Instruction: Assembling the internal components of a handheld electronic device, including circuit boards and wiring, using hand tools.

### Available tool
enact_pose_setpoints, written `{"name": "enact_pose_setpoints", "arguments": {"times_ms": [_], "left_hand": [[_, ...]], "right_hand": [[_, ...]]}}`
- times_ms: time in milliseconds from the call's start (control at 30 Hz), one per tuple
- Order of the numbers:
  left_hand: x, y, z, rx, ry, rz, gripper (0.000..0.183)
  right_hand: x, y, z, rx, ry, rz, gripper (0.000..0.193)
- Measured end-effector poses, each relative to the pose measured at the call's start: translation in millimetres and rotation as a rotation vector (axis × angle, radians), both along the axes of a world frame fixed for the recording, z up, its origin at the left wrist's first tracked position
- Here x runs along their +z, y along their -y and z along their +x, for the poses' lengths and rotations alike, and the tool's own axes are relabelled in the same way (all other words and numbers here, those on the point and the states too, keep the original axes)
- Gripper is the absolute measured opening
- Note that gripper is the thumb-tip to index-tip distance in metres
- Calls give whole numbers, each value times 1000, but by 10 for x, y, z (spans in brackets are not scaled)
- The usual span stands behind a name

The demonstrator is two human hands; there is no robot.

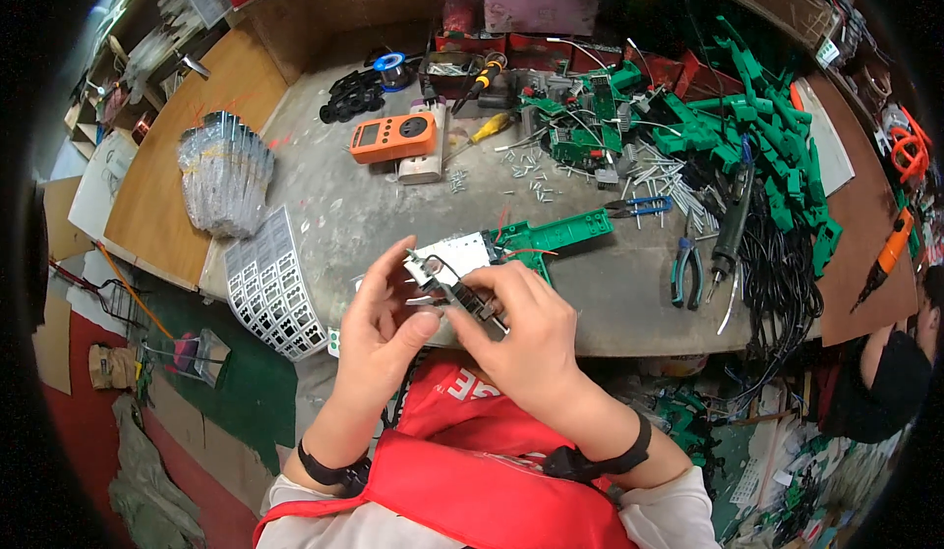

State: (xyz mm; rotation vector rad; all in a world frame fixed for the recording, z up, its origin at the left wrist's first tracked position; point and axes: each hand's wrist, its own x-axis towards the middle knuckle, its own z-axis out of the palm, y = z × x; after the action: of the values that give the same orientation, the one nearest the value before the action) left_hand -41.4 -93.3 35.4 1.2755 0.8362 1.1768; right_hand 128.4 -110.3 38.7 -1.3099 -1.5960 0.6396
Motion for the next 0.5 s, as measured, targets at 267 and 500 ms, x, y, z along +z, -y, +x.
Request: {"name": "enact_pose_setpoints", "arguments": {"times_ms": [267,500], "left_hand": [[27,-138,114,-74,136,-159,60],[-47,-280,110,-112,155,-282,48]], "right_hand": [[-77,62,8,20,-98,70,29],[-88,-80,280,145,-182,-123,22]]}}
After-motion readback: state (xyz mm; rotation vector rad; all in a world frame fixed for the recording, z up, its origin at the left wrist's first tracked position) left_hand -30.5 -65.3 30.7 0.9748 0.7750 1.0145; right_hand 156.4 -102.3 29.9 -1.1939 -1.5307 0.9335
